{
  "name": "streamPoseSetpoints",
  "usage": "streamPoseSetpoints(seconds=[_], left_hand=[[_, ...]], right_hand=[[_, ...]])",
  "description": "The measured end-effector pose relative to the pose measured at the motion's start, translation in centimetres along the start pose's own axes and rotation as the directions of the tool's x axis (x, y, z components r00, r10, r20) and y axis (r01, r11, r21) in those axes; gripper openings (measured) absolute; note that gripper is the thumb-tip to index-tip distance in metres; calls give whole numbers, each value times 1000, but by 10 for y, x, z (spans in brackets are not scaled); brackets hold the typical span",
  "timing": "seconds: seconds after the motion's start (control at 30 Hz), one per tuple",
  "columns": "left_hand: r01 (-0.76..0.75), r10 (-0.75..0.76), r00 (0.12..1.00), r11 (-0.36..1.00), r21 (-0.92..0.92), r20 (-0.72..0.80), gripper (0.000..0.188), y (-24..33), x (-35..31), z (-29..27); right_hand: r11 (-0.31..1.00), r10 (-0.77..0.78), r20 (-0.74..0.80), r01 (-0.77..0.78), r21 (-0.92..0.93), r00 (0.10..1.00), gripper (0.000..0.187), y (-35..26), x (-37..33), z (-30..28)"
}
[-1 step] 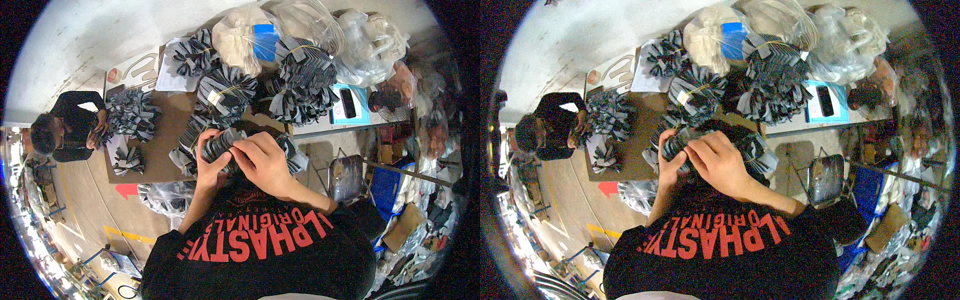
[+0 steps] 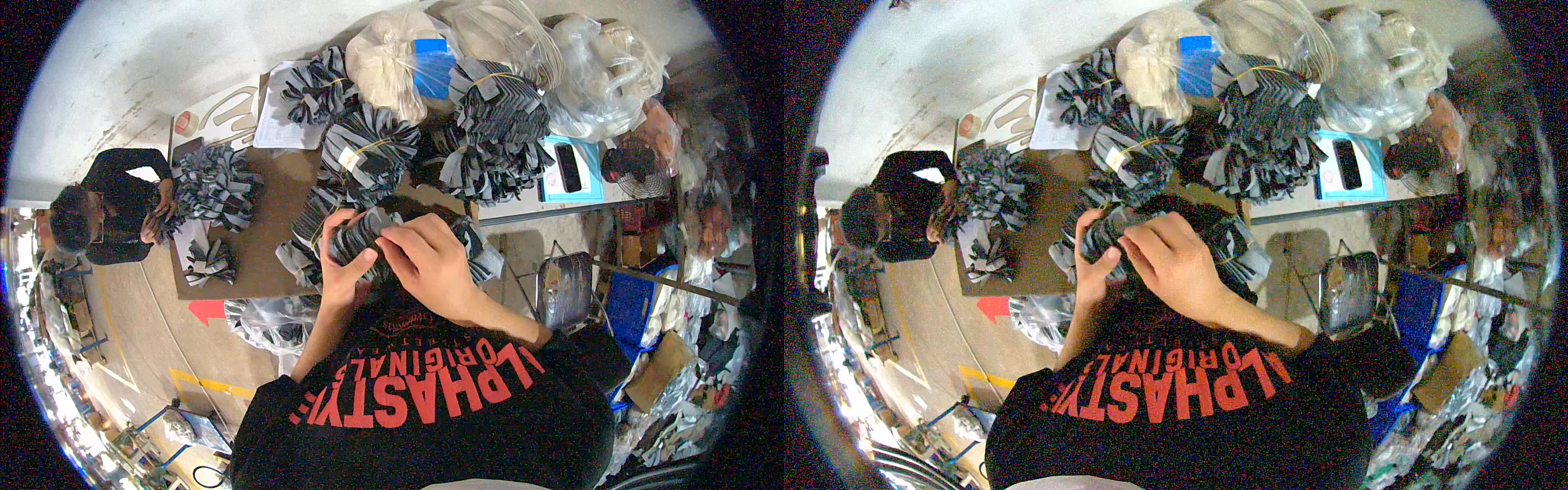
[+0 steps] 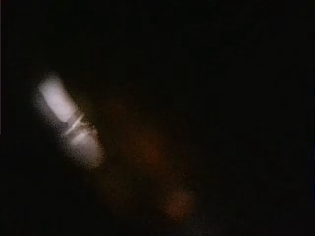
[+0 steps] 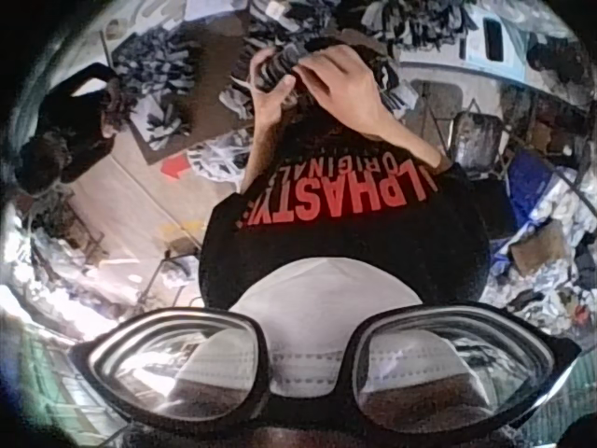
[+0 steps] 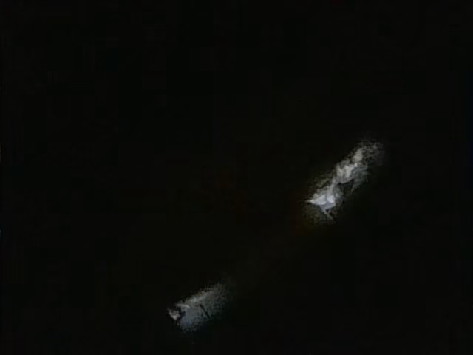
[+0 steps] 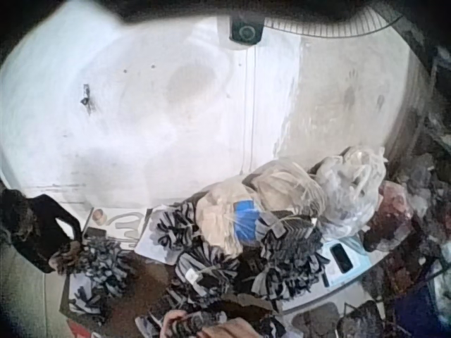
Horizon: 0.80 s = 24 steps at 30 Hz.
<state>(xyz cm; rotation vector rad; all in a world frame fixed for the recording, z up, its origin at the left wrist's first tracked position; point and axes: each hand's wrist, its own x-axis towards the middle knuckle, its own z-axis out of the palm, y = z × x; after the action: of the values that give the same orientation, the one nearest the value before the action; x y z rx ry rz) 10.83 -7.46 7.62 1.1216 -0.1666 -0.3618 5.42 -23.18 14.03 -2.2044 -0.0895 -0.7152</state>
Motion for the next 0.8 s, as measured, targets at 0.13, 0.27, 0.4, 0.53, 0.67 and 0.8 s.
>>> streamPoseSetpoints(seconds=[0.13, 0.27, 0.4, 0.53, 0.67, 0.8], left_hand=[[112, -114, 989, 993, -32, -95, 70, 9, -1, 11], [26, -23, 996, 999, 42, -91, 70, -7, 4, -9], [48, -51, 998, 994, 96, 32, 69, -4, -4, -39], [233, -262, 939, 962, 145, 224, 79, 28, -20, -47], [124, -259, 914, 912, 392, 312, 122, 43, -26, -51], [117, -373, 836, 838, 533, 403, 152, 53, -19, -46]], right_hand=[[999, 25, 36, -27, 40, 999, 25, 5, -1, 1], [989, 17, 186, -45, 144, 982, 27, 6, 4, -7], [977, -47, 366, -34, 212, 929, 38, 5, -4, -14], [970, -76, 484, -47, 238, 872, 37, 6, -12, -6], [941, -91, 616, -135, 310, 782, 62, 7, -14, 4], [888, -176, 741, -219, 403, 649, 80, 17, -9, 8]])
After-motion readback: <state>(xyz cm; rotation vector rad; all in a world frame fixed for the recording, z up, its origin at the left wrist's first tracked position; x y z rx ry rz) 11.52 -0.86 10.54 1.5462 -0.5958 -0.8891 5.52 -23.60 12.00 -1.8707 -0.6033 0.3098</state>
